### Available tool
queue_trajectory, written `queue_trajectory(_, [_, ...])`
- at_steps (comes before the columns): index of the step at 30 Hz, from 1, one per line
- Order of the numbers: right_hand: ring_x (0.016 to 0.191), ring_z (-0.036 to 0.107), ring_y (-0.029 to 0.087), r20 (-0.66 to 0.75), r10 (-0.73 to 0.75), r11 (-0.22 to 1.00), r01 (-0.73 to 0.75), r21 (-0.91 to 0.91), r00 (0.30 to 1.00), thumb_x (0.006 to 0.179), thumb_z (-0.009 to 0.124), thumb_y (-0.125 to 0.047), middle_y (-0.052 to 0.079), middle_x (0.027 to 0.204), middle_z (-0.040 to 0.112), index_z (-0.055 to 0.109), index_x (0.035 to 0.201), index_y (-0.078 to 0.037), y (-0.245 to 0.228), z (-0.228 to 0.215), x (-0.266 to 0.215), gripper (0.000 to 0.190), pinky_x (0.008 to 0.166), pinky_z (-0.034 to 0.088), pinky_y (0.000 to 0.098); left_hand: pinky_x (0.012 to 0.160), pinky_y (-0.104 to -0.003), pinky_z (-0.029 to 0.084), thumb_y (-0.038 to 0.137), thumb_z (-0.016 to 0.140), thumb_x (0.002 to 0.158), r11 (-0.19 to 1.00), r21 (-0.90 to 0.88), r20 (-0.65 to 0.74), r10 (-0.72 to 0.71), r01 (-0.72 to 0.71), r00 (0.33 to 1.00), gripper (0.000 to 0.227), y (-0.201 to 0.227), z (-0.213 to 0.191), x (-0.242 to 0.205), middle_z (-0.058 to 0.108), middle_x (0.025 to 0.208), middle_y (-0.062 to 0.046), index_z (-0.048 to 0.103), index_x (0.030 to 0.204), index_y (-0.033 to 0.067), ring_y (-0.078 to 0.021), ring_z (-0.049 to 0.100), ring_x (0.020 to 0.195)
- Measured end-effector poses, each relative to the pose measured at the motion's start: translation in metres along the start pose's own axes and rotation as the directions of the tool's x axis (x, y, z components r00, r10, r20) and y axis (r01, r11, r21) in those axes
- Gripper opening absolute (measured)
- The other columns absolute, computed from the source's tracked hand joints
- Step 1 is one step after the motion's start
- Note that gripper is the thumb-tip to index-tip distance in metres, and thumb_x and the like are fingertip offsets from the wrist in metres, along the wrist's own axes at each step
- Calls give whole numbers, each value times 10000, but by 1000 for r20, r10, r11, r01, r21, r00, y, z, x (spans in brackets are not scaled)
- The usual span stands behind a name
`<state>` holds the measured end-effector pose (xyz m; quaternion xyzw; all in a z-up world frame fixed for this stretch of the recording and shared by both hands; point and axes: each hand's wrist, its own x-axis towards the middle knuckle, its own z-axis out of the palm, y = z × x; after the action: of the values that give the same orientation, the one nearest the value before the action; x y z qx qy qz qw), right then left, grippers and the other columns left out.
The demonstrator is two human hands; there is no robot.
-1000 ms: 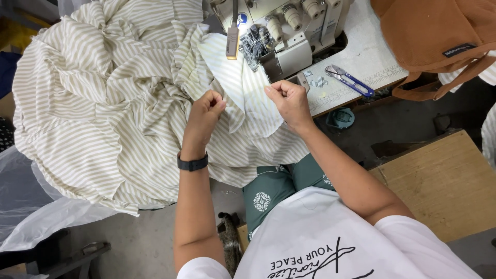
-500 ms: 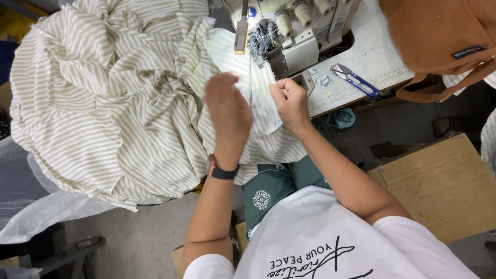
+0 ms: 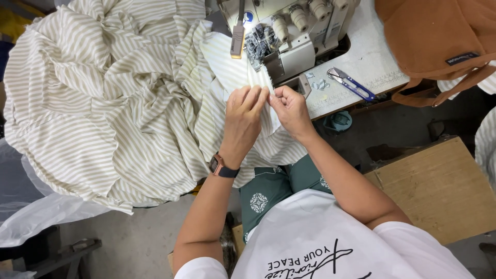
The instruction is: Final inspection of a striped garment, checking seams and using an overlock machine for finishing touches.
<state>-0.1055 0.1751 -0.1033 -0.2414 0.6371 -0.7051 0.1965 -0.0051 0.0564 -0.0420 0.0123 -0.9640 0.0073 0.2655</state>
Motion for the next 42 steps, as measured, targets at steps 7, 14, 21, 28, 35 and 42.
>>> queue_trajectory(7, [573, 484, 6, -15, 29, 999, -28, 26, 999, 1009, 661, -126, -6, 615, 595, 698, 986, -20, -9, -1, 1, 114, 475, 386, 168, 1105, -436, 383, -7, 547, 948, 1000, 22, 94, -3, 1, 996, 471, -1, -7, 4, 559, 1282, -31, 531, 1402, 121, -240, 517, 1232])
queue_trajectory(14, [554, 507, -3, -42, 98, 969, -86, 230, 994, 979, 691, -108, 6, 648, 657, 706, 994, 13, 9, 8, 17, 123, 487, 419, 150, 1071, -408, 338, 1, 506, 956, 997, -8, 115, -70, 71, 991, 463, -12, -2, 15, 554, 1308, 9, 533, 1395, 147, -203, 506, 1256])
queue_trajectory(21, [844, 706, 131, 54, 218, 857, -218, 468, 974, 944, 657, -88, 188, 986, 761, 635, 1290, 99, -73, 20, 9, 393, 737, 618, 356, 1010, -345, 332, -25, 450, 961, 911, -306, 170, -232, 275, 958, 467, -23, -3, 23, 613, 1261, 44, 588, 1346, 202, -179, 536, 1236])
queue_trajectory(28, [842, 767, 244, 161, 322, 714, -351, 606, 933, 910, 665, -45, 222, 929, 741, 660, 1220, 103, -29, 13, 18, 344, 728, 639, 418, 999, -359, 331, -23, 513, 924, 947, -235, 145, -188, 218, 971, 467, -19, -5, 21, 580, 1259, 13, 597, 1334, 184, -194, 515, 1232])
queue_trajectory(35, [626, 662, 114, 76, 229, 888, -240, 393, 970, 970, 656, -79, 120, 672, 670, 677, 882, 52, 51, -1, 19, 160, 538, 539, 258, 1001, -392, 331, 21, 528, 962, 996, -27, 129, -76, 80, 989, 421, -9, -7, 19, 582, 1316, -8, 570, 1359, 153, -209, 513, 1241])
queue_trajectory(42, [519, 533, 17, 43, 123, 959, -130, 252, 992, 992, 641, -72, 61, 533, 597, 609, 711, -22, 10, 4, 10, 287, 420, 393, 153, 995, -393, 366, 32, 553, 968, 999, 20, -20, -45, 46, 999, 348, -6, 2, 11, 617, 1252, -42, 611, 1299, 122, -229, 570, 1176])
